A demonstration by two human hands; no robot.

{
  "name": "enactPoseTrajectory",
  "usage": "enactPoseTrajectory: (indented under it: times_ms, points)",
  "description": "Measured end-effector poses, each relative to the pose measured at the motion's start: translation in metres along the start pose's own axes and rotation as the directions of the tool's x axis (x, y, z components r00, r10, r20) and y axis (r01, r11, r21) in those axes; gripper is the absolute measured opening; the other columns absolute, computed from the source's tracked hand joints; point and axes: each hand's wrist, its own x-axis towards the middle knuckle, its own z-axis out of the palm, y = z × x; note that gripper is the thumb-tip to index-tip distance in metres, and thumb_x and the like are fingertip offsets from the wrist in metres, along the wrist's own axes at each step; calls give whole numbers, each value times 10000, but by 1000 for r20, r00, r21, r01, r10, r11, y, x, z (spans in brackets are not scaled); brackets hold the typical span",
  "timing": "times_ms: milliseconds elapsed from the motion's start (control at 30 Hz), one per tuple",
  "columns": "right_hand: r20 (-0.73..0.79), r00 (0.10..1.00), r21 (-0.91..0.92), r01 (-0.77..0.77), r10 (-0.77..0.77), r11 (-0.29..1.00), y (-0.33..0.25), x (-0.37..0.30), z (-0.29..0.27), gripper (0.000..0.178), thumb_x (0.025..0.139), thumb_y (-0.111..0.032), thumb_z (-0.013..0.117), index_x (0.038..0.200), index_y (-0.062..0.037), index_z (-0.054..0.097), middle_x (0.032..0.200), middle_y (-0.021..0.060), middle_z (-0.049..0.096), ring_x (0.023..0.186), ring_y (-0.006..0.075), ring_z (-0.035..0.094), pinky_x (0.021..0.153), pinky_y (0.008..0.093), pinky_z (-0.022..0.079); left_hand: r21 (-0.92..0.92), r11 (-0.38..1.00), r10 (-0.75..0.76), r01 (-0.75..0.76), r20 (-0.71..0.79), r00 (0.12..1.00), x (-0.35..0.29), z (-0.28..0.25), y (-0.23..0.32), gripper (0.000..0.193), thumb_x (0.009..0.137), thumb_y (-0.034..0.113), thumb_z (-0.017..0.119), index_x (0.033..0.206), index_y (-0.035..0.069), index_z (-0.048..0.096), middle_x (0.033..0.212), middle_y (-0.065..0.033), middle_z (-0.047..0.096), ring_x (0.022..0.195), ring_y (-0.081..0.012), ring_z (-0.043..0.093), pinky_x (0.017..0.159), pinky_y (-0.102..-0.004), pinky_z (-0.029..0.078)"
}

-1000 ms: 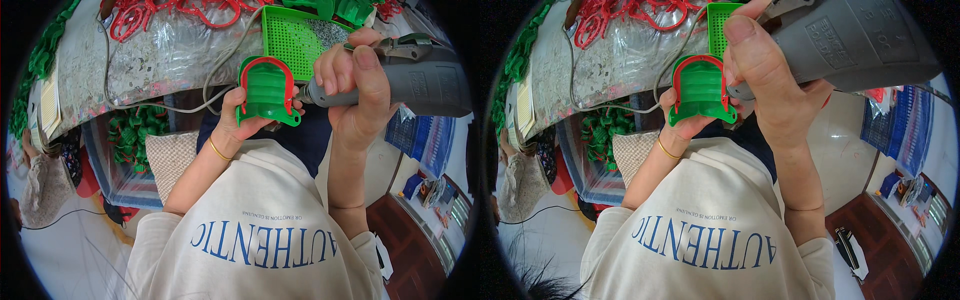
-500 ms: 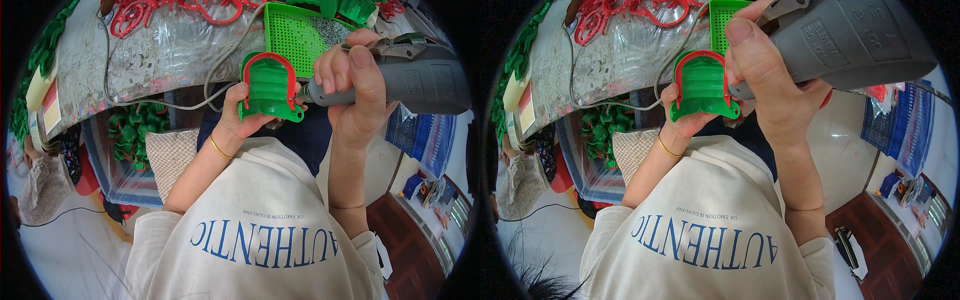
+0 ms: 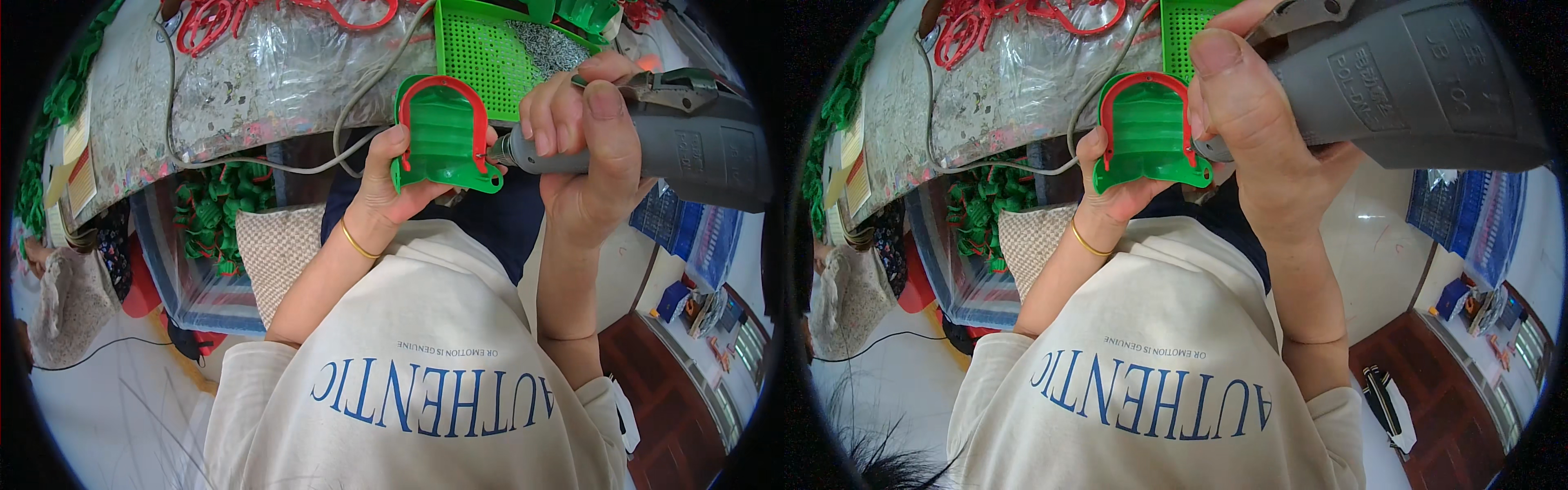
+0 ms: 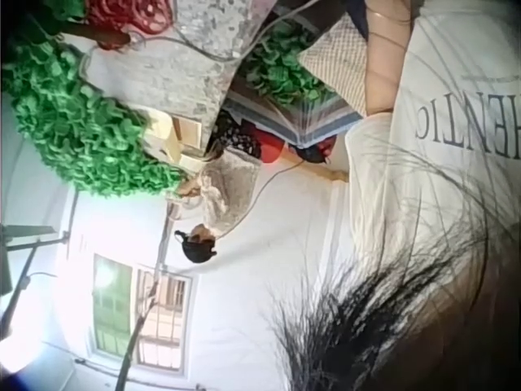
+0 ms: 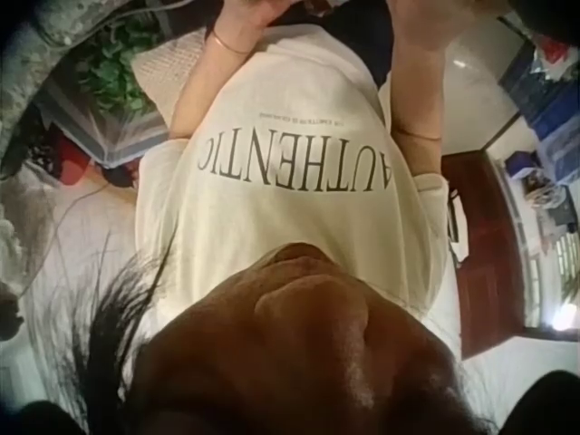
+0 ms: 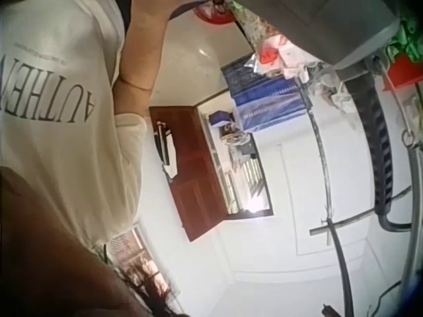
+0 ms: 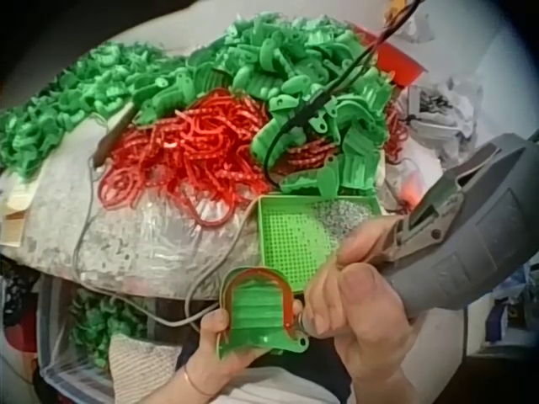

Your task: Assembling red and green plastic components using a handheld heat tool at a workbench.

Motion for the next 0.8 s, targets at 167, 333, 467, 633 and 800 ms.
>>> enactPoseTrajectory:
  times_ms: [167, 333, 467, 633, 800]
  points:
    - [-4, 1000, -21, 12, -12, 1000, 1, 0, 3, 168, 887, -143, 523, 1013, -32, 525, 586, 14, 438, 510, 122, 442, 550, 297, 386, 40, 999, 21, -20, -26, 999, -1, 2, 2, 719, 781, 459, 603, 1271, -44, 448, 1206, -246, 549, 1087, -345, 566, 969, -537, 433]
    - [-30, 1000, 1, -9, 9, 1000, -2, 2, 5, 160, 887, -136, 514, 1005, -29, 525, 573, 14, 417, 491, 122, 418, 528, 291, 370, 17, 1000, 15, -15, 36, 999, -1, -3, 4, 722, 792, 457, 594, 1283, -49, 436, 1234, -255, 526, 1117, -344, 548, 968, -532, 436]
    - [-6, 1000, -19, 28, -28, 999, 1, 2, 5, 152, 889, -126, 503, 1004, -28, 525, 565, 13, 406, 475, 121, 402, 509, 294, 364, 63, 998, 0, -2, 33, 999, -2, -4, 6, 728, 798, 444, 593, 1294, -60, 421, 1258, -265, 506, 1152, -341, 529, 971, -511, 442]
    - [196, 979, 40, 43, -50, 998, 5, 3, 1, 143, 900, -99, 470, 1014, -24, 512, 576, 21, 429, 467, 123, 411, 490, 282, 366, -69, 997, -21, 30, 128, 992, -2, -18, 6, 722, 795, 409, 610, 1302, -67, 411, 1263, -277, 500, 1165, -344, 522, 976, -483, 449]
    - [285, 958, 86, 1, -26, 996, 7, 7, -6, 150, 908, -106, 477, 1035, -28, 493, 587, 21, 438, 463, 118, 411, 473, 277, 361, 4, 999, -43, 43, -29, 999, -7, -8, 8, 722, 787, 386, 638, 1302, -65, 411, 1259, -275, 505, 1163, -342, 528, 983, -493, 444]
